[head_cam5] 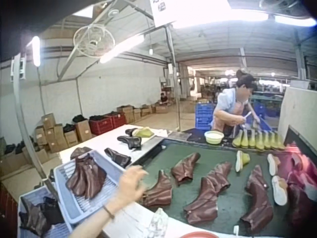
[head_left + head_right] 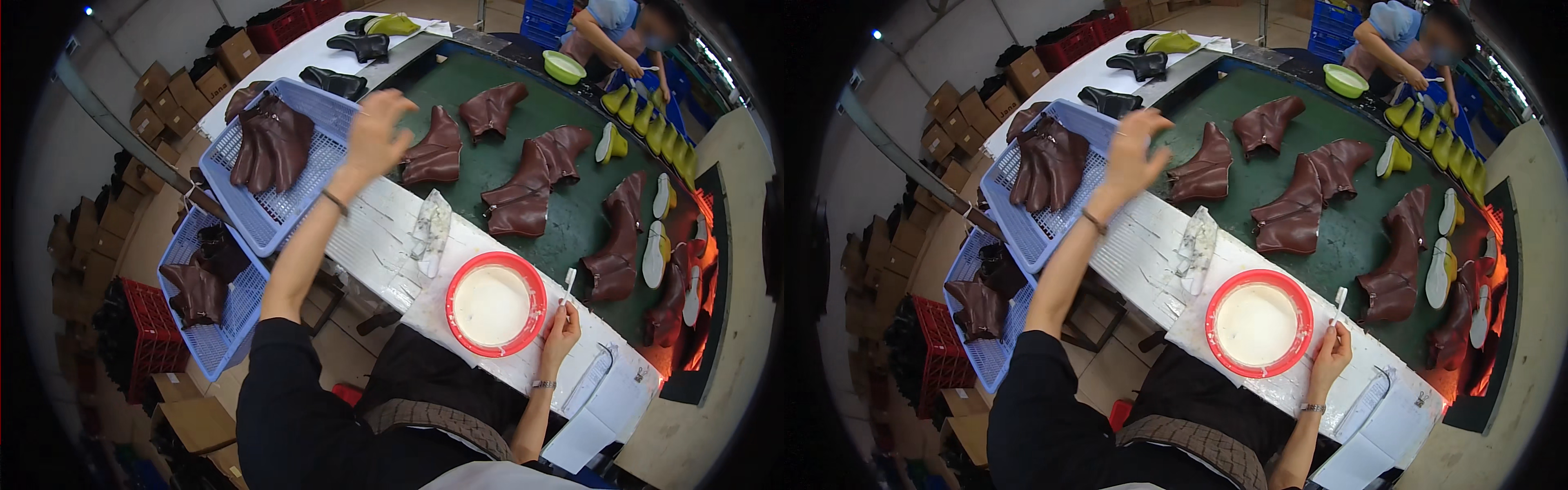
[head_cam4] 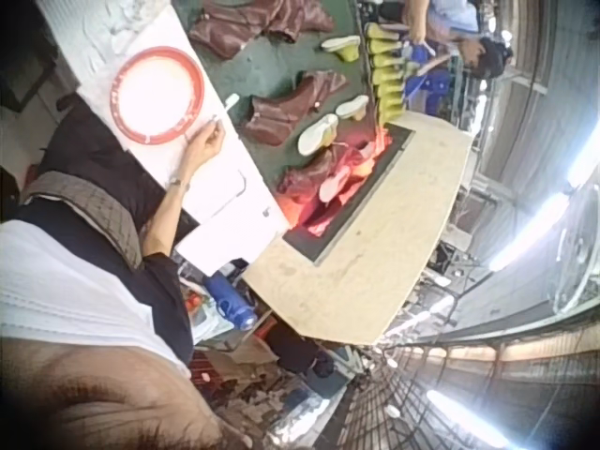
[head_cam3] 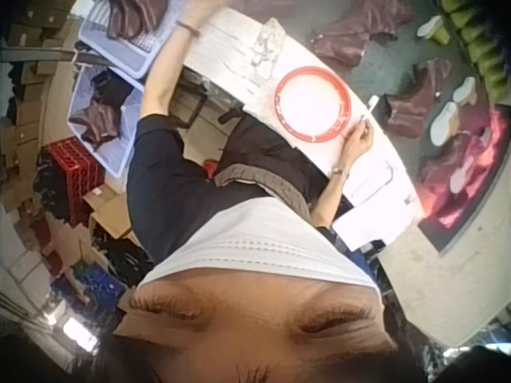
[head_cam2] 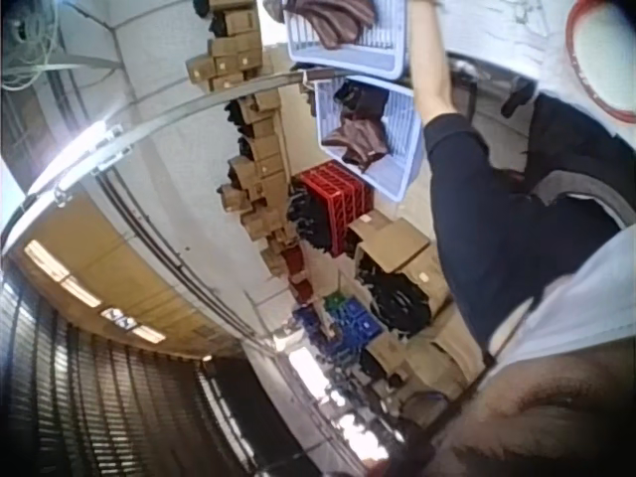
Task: Applying adhesive to the edges of leather shoe upper components using a brush and a bowl of glue.
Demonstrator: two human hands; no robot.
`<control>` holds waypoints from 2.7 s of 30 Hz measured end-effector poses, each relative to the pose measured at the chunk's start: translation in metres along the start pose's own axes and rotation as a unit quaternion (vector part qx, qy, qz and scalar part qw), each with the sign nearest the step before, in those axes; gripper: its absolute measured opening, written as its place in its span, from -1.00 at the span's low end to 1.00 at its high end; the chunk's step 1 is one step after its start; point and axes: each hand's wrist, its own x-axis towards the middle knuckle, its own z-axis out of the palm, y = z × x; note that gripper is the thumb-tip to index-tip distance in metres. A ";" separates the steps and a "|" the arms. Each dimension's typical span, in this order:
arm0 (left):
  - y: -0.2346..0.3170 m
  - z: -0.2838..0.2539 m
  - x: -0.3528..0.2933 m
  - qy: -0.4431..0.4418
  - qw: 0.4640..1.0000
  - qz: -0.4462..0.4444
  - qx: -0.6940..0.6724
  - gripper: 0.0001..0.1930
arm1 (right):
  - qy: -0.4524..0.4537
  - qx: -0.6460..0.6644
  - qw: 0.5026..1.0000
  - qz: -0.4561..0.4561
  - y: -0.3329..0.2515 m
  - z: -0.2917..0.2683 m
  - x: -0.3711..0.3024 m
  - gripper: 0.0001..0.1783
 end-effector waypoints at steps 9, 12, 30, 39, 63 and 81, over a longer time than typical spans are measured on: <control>-0.273 -0.075 -0.204 -0.049 0.818 -0.548 0.168 -0.03 | -0.038 0.019 0.999 -0.005 0.007 0.011 0.005 -0.81; -0.264 -0.044 -0.189 -0.059 0.808 -0.582 0.075 -0.28 | -0.010 0.005 1.000 -0.020 0.011 0.001 0.005 -0.81; 0.015 -0.030 -0.127 -0.172 0.954 -0.019 -0.244 -0.64 | -0.082 -0.050 0.988 -0.122 -0.027 -0.005 0.008 -0.74; -0.027 -0.006 -0.166 -0.284 0.904 -0.272 -0.168 -0.32 | -0.164 -0.463 0.822 -0.290 -0.117 0.017 -0.029 -0.87; 0.177 -0.096 -0.093 -0.458 0.680 -0.367 -0.440 -0.55 | -0.218 -0.172 0.891 -0.359 -0.169 0.014 -0.026 -0.81; 0.185 -0.088 -0.097 -0.165 0.790 -0.365 -0.463 -0.61 | -0.235 -0.188 0.879 -0.369 -0.150 0.033 -0.057 -0.79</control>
